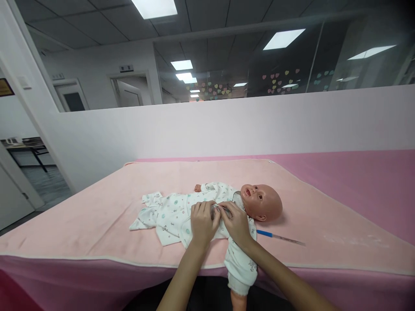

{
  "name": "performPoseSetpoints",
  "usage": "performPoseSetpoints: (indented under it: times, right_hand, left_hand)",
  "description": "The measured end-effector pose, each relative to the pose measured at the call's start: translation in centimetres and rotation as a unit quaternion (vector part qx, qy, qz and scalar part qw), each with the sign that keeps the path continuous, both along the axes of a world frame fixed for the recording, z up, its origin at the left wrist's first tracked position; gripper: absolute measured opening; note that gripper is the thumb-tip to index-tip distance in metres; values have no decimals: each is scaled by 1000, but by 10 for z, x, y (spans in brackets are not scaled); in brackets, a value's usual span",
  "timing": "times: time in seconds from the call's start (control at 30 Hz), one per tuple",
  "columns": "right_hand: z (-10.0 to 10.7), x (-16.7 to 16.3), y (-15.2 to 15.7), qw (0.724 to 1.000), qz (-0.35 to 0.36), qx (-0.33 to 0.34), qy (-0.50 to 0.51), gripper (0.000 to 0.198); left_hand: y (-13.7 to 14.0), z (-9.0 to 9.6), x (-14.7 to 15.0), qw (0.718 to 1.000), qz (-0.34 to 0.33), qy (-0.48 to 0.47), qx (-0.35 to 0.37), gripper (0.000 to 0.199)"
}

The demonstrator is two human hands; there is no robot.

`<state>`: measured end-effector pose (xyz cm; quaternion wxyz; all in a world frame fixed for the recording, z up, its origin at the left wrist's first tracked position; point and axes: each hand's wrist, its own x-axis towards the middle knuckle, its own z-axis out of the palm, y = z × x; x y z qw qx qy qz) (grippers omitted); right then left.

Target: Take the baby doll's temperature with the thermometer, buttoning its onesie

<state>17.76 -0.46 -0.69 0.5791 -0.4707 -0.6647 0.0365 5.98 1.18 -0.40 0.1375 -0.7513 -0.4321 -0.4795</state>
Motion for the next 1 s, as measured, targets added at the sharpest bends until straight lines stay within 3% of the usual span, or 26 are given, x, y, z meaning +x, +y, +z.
performPoseSetpoints:
  times: [0.23,0.6,1.0]
  right_hand:
    - [2,2,-2,1000,4,9,-2,22]
    - [0,4,-2,1000,-9,3,-8,24]
    - [-2,6,-1,1000,-12,7,-11,25]
  left_hand:
    - [-2,5,-3,1000,18,-5,-1,13]
    - [-15,8,-55,997,25,8,-77,16]
    - [-13,4,-56,994,-8,-50,-93,19]
